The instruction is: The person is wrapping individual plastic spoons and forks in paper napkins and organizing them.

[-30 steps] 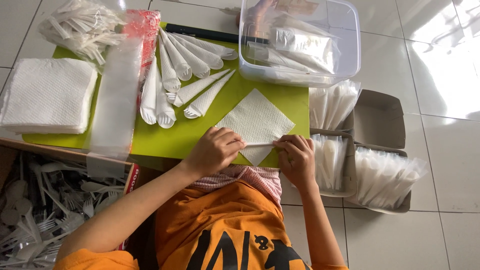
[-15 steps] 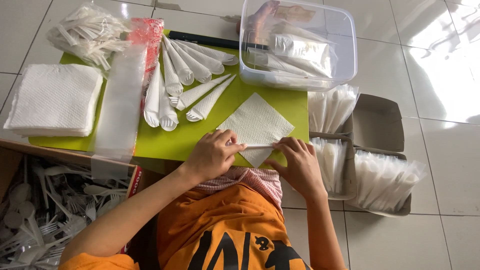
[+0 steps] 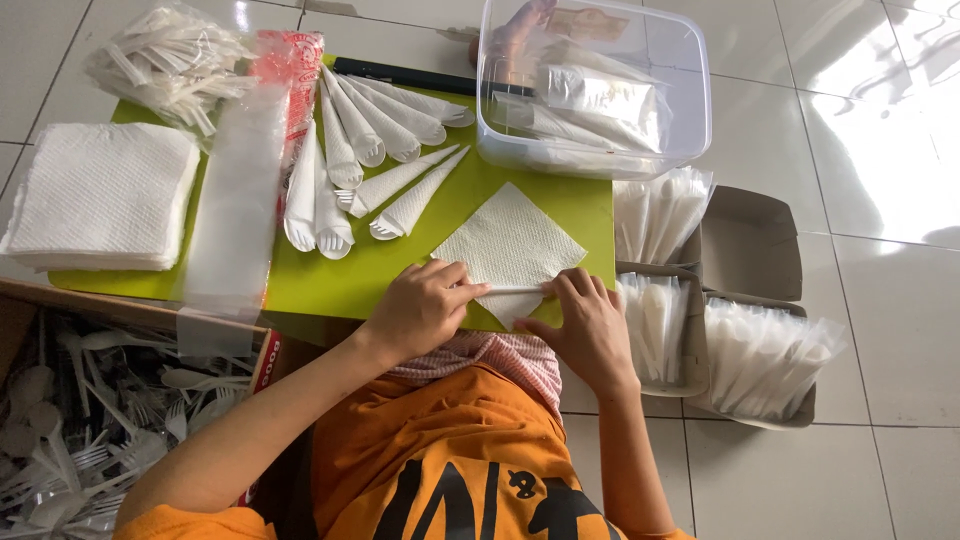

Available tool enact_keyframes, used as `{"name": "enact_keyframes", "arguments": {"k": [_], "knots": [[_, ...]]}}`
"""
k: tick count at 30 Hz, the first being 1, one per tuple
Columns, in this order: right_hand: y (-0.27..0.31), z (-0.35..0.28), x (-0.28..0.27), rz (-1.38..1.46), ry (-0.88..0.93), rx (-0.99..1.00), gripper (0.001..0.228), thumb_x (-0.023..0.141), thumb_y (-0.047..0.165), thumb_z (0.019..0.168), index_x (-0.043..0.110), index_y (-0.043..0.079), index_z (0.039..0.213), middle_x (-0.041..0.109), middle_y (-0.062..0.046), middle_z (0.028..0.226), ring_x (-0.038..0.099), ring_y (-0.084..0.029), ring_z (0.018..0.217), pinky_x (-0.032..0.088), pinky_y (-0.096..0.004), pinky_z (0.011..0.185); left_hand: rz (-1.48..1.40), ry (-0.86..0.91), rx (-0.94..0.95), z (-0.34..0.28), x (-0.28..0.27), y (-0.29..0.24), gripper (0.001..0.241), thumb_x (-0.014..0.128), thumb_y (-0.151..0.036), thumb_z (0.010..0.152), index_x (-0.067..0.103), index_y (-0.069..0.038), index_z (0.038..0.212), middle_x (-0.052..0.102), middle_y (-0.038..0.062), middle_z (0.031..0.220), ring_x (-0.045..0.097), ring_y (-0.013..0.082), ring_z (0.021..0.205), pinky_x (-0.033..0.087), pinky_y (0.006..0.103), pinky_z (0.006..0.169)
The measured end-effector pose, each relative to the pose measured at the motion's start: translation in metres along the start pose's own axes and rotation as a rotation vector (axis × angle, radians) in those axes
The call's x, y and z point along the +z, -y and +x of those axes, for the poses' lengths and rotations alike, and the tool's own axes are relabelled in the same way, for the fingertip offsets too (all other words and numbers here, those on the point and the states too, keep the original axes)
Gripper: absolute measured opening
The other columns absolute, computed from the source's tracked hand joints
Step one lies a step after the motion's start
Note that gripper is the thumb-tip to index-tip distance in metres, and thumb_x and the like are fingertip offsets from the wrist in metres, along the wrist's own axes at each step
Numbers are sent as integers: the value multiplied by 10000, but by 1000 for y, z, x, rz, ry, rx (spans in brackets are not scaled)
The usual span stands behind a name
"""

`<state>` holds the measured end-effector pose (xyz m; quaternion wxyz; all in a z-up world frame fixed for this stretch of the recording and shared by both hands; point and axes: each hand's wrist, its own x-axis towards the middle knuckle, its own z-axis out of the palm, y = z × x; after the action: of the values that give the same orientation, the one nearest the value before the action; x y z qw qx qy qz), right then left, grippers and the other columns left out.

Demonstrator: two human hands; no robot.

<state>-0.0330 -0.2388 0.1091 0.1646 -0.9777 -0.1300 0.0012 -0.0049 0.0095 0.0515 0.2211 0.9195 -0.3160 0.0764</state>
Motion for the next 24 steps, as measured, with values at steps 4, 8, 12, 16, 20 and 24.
{"name": "enact_keyframes", "arguments": {"k": [4,8,12,16,20,24], "knots": [[-9,3,17,14,-32,45,433,822,425,796,664,131,1071,623,-37,1079,629,-284,1098,475,-479,940,7,-33,7,-2,-1,1,222,668,-63,910,790,-157,1071,696,44,904,719,243,949,592,367,777],[-16,4,29,8,-143,32,193,756,283,855,683,166,990,642,-17,1032,647,-263,1055,485,-447,902,23,-77,14,-4,0,2,232,674,-83,896,767,-147,1099,702,37,903,730,246,958,600,383,761],[-11,6,32,25,-229,-56,181,764,202,844,731,196,1021,657,-2,1033,653,-246,1021,488,-433,897,41,-94,15,-5,7,2,250,679,-98,901,740,-155,1137,719,47,900,734,247,960,602,383,768],[-6,19,44,132,-263,-169,182,779,240,846,758,278,1022,664,71,1008,645,-187,1020,473,-387,911,42,-89,-11,-6,6,2,186,668,-127,926,729,-157,1100,723,23,900,733,219,949,598,351,765],[-8,34,55,336,-298,-201,154,735,263,928,761,209,1069,676,5,907,664,-238,902,482,-384,841,46,-123,-18,-6,25,12,130,656,-133,935,713,-159,1050,726,25,915,732,229,968,592,361,766],[-13,39,63,386,-372,-174,236,777,282,902,748,202,1122,678,5,887,663,-217,850,486,-382,803,63,-69,33,-4,25,13,221,660,-128,940,735,-197,1136,695,25,909,707,230,947,582,380,790]]}}
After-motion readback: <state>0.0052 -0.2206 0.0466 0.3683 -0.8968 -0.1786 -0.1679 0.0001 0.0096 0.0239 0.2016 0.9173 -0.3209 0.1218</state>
